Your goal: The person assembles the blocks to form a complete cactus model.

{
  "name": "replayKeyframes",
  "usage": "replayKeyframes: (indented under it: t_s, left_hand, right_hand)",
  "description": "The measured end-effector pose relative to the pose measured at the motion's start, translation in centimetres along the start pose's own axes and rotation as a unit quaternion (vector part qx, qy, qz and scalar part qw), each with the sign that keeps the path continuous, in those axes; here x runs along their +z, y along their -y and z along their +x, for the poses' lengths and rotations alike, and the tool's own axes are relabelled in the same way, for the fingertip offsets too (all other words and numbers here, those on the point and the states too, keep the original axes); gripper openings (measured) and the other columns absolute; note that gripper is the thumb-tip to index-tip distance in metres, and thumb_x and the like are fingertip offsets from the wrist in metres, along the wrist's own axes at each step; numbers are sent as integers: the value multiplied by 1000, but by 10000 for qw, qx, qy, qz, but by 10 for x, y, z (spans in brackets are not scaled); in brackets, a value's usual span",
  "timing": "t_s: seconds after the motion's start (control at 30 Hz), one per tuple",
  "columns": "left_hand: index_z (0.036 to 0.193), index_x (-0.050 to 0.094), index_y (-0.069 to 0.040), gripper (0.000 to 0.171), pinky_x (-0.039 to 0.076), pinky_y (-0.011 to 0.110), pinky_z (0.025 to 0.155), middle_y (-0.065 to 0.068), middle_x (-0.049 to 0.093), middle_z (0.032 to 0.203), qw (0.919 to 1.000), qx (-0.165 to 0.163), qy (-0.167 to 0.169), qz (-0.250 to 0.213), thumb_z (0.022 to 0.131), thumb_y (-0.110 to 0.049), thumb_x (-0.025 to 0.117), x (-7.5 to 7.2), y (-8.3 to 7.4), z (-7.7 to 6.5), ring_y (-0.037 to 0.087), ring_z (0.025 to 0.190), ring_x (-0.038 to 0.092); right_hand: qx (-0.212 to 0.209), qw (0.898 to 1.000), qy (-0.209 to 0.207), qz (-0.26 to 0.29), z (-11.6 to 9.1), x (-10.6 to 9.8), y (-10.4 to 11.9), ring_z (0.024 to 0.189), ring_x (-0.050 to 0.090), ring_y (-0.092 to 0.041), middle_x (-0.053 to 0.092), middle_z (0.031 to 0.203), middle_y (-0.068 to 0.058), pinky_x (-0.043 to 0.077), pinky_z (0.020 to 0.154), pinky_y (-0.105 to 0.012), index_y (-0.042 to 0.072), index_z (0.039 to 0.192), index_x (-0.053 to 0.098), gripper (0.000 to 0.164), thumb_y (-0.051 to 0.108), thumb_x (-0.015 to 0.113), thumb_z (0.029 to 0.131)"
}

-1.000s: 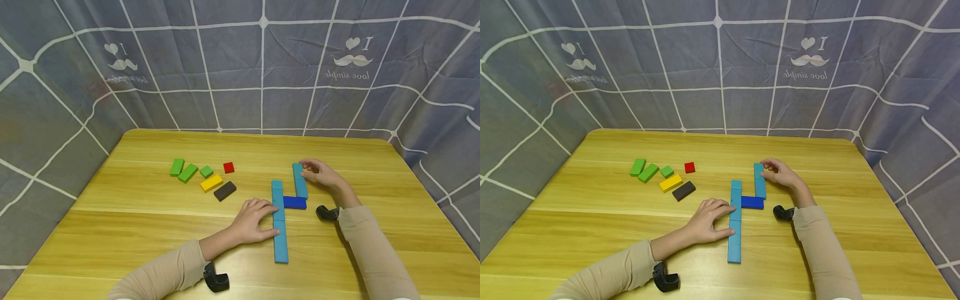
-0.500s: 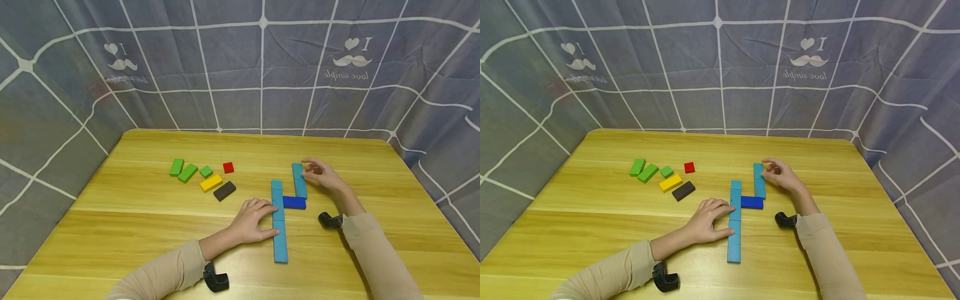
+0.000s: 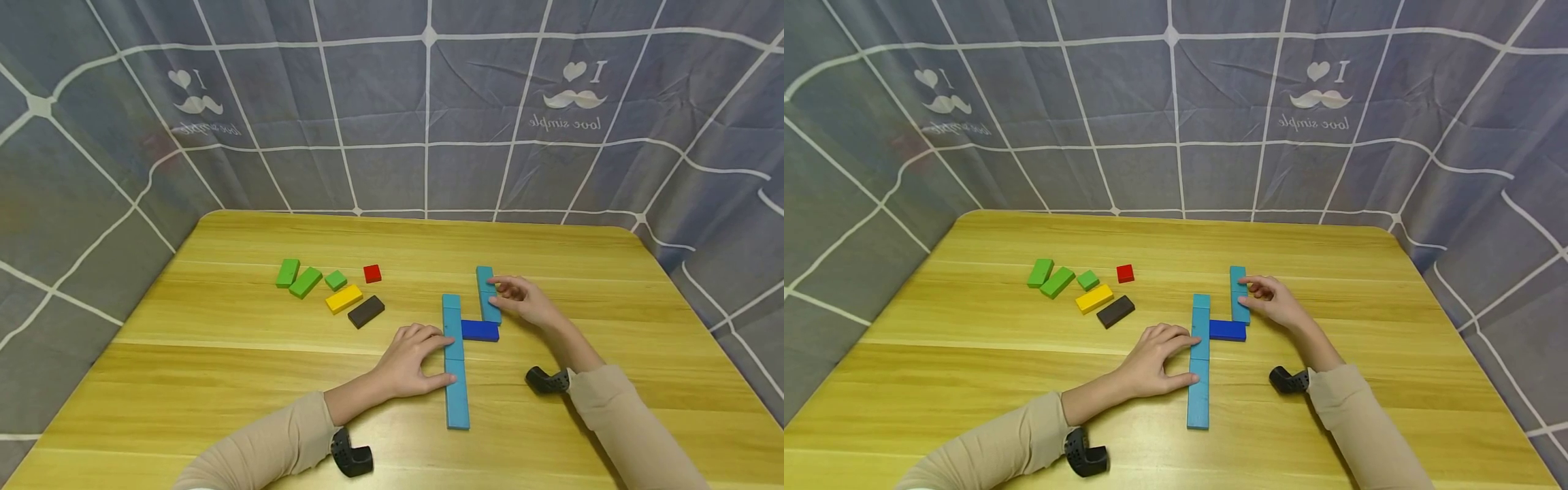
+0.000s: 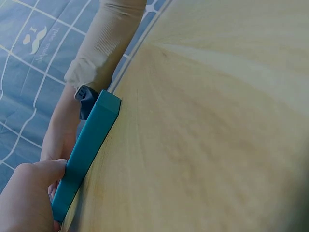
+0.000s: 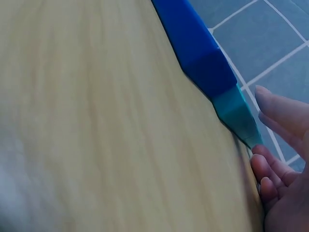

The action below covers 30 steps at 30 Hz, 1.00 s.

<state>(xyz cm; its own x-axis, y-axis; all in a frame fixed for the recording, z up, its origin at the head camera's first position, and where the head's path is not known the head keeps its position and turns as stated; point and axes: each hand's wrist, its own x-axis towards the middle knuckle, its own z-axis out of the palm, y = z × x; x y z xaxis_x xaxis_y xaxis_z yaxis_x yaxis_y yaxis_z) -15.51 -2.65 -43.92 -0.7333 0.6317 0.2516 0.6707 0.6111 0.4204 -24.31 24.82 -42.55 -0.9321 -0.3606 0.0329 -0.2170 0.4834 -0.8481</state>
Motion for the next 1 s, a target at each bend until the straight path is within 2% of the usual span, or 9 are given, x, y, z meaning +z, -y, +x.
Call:
replayKeyframes:
  t_s: [0.3, 0.43, 0.53, 0.67, 0.8, 0.93, 1.0]
  left_hand:
    - [125, 57, -19, 55, 30, 37, 97, -2, 53, 121, 10000, -21, -4, 14, 80, -50, 61, -1, -1, 0, 15, 109, 44]
    - [126, 56, -19, 56, 30, 37, 97, -2, 53, 121, 10000, -18, -6, -16, 80, -50, 61, -1, 0, 0, 16, 109, 44]
    - [126, 55, -19, 56, 30, 39, 97, -1, 52, 122, 9995, -59, -92, -307, 79, -48, 63, -1, 0, 0, 16, 111, 44]
    - [126, 54, -17, 57, 32, 41, 96, 2, 53, 123, 9961, -18, -419, -775, 77, -43, 67, -6, 5, 1, 19, 115, 43]
    - [126, 55, -15, 57, 32, 44, 95, 4, 53, 123, 9941, 116, -784, -742, 76, -41, 68, -17, 20, 2, 21, 114, 44]
    - [126, 54, -15, 57, 30, 49, 96, 6, 53, 124, 9934, 65, -1001, -560, 76, -38, 68, -34, 47, 1, 24, 115, 43]
    - [126, 54, -15, 57, 27, 51, 97, 7, 53, 125, 9932, -9, -1027, -544, 76, -36, 69, -44, 61, -1, 25, 116, 43]
  right_hand:
    - [25, 9998, 89, -160, -11, 3, 35, 92, 41, -29, 44, 108, -26, 37, 77, -34, -10, 124, 48, 40, 4, 58, 87]
    - [37, 9998, 90, -148, -12, 3, 37, 91, 41, -30, 44, 107, -26, 37, 77, -34, -10, 124, 49, 40, 3, 58, 87]
    - [24, 9998, 69, -174, -12, 3, 37, 90, 41, -29, 45, 107, -26, 37, 76, -34, -10, 123, 49, 40, 3, 59, 87]
    - [-11, 9996, 62, -275, -11, 3, 35, 89, 41, -27, 45, 106, -25, 37, 75, -34, -10, 123, 49, 40, 4, 58, 87]
    - [-97, 9995, 63, -307, -6, 1, 19, 87, 40, -24, 46, 105, -22, 37, 73, -31, -8, 124, 50, 40, 6, 59, 87]
    - [-40, 9996, 30, -291, -2, 1, 2, 88, 40, -21, 47, 107, -17, 37, 73, -30, -1, 125, 52, 41, 11, 62, 87]
    - [-48, 9995, 35, -295, -2, 0, 1, 88, 41, -21, 47, 107, -16, 37, 74, -29, -1, 125, 52, 41, 12, 62, 87]
